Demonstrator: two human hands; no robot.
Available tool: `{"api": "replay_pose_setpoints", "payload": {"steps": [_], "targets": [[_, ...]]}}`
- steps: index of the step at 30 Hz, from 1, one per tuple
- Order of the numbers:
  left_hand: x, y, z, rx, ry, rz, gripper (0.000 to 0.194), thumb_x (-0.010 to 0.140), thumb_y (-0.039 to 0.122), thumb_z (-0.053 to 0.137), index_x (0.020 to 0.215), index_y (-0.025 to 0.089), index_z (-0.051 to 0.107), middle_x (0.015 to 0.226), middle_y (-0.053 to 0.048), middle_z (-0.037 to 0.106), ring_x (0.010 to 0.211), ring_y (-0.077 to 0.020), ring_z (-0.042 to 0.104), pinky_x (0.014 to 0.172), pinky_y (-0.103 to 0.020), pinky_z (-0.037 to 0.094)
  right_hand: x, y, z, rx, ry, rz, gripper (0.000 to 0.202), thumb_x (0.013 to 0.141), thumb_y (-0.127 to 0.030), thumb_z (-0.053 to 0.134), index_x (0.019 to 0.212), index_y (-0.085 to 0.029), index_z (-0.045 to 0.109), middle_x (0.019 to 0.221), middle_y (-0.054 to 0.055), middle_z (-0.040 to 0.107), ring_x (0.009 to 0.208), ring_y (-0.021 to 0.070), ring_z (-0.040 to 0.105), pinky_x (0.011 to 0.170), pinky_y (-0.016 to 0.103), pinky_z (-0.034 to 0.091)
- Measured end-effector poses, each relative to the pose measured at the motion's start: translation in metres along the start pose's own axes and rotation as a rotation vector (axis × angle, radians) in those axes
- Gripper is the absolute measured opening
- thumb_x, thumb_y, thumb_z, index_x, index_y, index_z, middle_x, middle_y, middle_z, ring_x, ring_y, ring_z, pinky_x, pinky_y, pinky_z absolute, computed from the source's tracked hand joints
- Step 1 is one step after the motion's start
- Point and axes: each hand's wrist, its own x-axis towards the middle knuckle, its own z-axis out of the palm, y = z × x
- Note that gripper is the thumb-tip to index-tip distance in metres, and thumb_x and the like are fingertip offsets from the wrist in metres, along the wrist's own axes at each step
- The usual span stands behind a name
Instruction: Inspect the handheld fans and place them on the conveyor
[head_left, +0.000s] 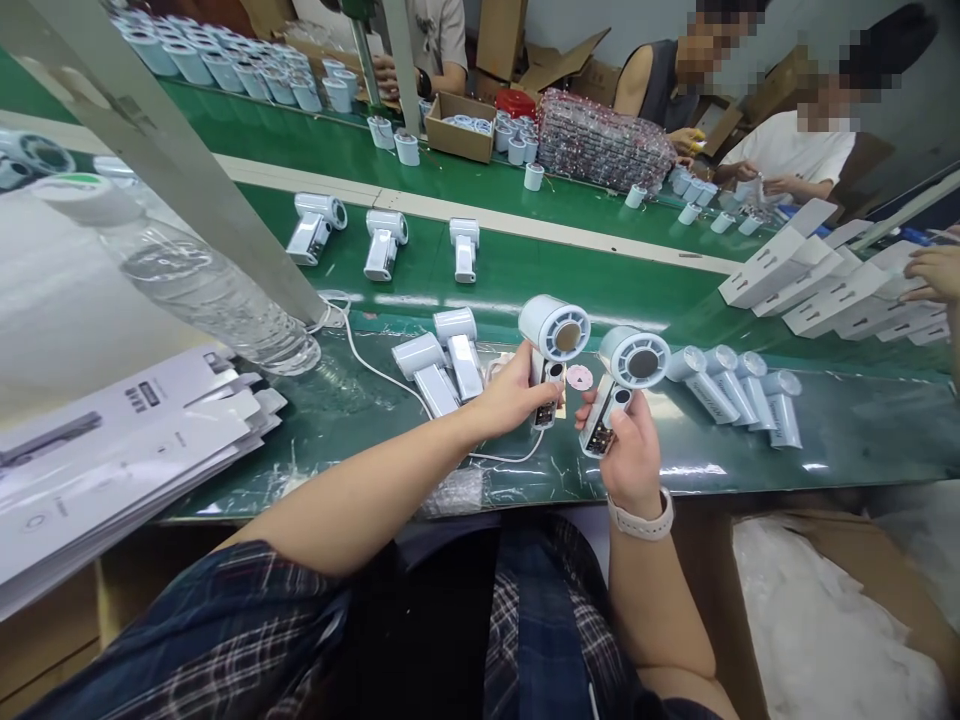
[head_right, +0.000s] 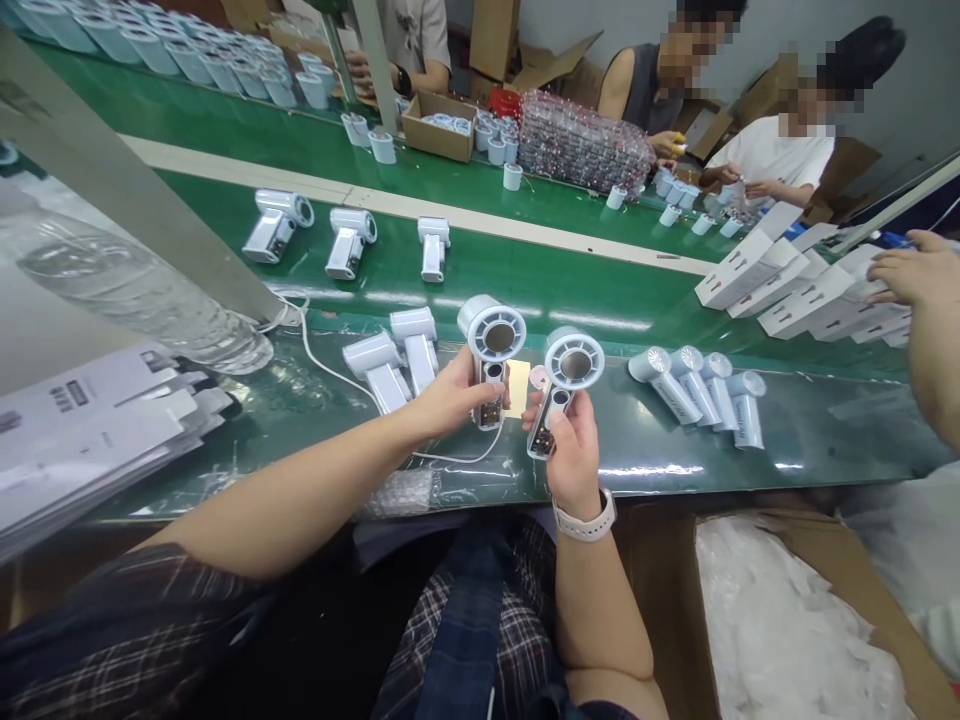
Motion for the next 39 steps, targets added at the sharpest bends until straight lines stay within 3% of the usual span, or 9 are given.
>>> {"api": "replay_pose_setpoints", "payload": {"steps": [5, 11, 16, 22, 25, 28, 30, 35, 39], "targets": [[0.000, 0.000, 0.000, 0.099, 0.079, -0.022, 0.050, 0.075, 0.039, 0.080, 0.111, 0.021, 0.050, 0.094, -0.004, 0.067, 0.092, -0.0266, 0.066, 0.088, -0.045, 0.049, 0.000, 0.000, 0.000, 0.033, -0.001, 0.018, 0.033, 0.085, -0.039, 0.072, 0.114, -0.025, 0.064, 0.103, 0.004, 0.076, 0.082, 0.0205, 0.073, 0.074, 0.039, 0.063], [0.002, -0.003, -0.001, 0.160, 0.105, 0.036, 0.052, 0.074, 0.039, 0.081, 0.112, 0.020, 0.051, 0.112, -0.008, 0.067, 0.118, -0.0338, 0.061, 0.106, -0.050, 0.046, 0.000, -0.001, 0.002, 0.019, 0.038, 0.024, 0.026, 0.084, -0.033, 0.070, 0.108, -0.025, 0.065, 0.096, 0.003, 0.076, 0.075, 0.0198, 0.070, 0.074, 0.041, 0.063], [0.004, -0.006, -0.004, 0.224, 0.126, 0.032, 0.053, 0.075, 0.039, 0.078, 0.114, 0.019, 0.048, 0.115, -0.010, 0.064, 0.115, -0.0317, 0.061, 0.105, -0.051, 0.047, 0.001, -0.001, -0.001, 0.003, 0.027, 0.013, 0.026, 0.085, -0.033, 0.071, 0.109, -0.025, 0.065, 0.098, 0.004, 0.076, 0.074, 0.0194, 0.069, 0.072, 0.040, 0.063], [0.002, -0.003, -0.005, 0.414, 0.215, 0.151, 0.032, 0.088, 0.040, 0.067, 0.107, 0.019, 0.053, 0.107, -0.011, 0.068, 0.106, -0.0295, 0.065, 0.100, -0.047, 0.051, 0.001, 0.002, -0.004, 0.018, 0.002, -0.206, 0.026, 0.088, -0.037, 0.075, 0.109, -0.027, 0.065, 0.092, 0.000, 0.071, 0.075, 0.0179, 0.066, 0.072, 0.037, 0.059], [0.010, -0.002, -0.005, 0.612, 0.190, 0.014, 0.024, 0.089, 0.034, 0.067, 0.104, 0.019, 0.054, 0.103, -0.011, 0.070, 0.102, -0.0315, 0.068, 0.095, -0.047, 0.052, 0.009, 0.020, -0.008, -0.067, 0.064, -0.228, 0.028, 0.079, -0.038, 0.082, 0.097, -0.026, 0.064, 0.082, -0.003, 0.066, 0.076, 0.0171, 0.063, 0.077, 0.036, 0.056], [0.018, -0.002, -0.006, 0.784, 0.158, -0.185, 0.037, 0.085, 0.026, 0.072, 0.115, 0.019, 0.050, 0.104, -0.012, 0.072, 0.098, -0.0340, 0.070, 0.088, -0.047, 0.053, 0.018, 0.042, -0.013, -0.165, 0.100, -0.099, 0.028, 0.075, -0.035, 0.085, 0.085, -0.023, 0.061, 0.077, -0.004, 0.065, 0.072, 0.0149, 0.060, 0.075, 0.033, 0.053], [0.019, -0.002, -0.006, 0.816, 0.172, -0.213, 0.043, 0.084, 0.027, 0.075, 0.116, 0.020, 0.048, 0.104, -0.012, 0.072, 0.098, -0.0354, 0.071, 0.085, -0.047, 0.054, 0.021, 0.051, -0.014, -0.170, 0.104, -0.065, 0.029, 0.077, -0.035, 0.083, 0.090, -0.023, 0.060, 0.074, -0.005, 0.064, 0.067, 0.0136, 0.059, 0.070, 0.031, 0.052], [0.004, 0.006, -0.002, 0.514, 0.240, -0.044, 0.061, 0.073, 0.044, 0.086, 0.112, 0.022, 0.045, 0.102, -0.009, 0.074, 0.093, -0.0303, 0.073, 0.084, -0.043, 0.055, 0.014, 0.040, -0.010, 0.138, 0.071, 0.075, 0.049, 0.085, -0.059, 0.076, 0.114, -0.026, 0.054, 0.072, -0.006, 0.067, 0.058, 0.0132, 0.060, 0.057, 0.026, 0.049], [-0.007, 0.010, 0.004, -0.021, -0.016, -0.022, 0.060, 0.085, 0.067, 0.063, 0.117, 0.023, 0.038, 0.098, -0.007, 0.075, 0.065, -0.0219, 0.071, 0.059, -0.035, 0.054, 0.005, 0.018, 0.001, 0.252, -0.013, 0.118, 0.056, 0.087, -0.076, 0.066, 0.104, -0.022, 0.067, 0.084, 0.003, 0.073, 0.067, 0.0168, 0.067, 0.059, 0.030, 0.055]]}}
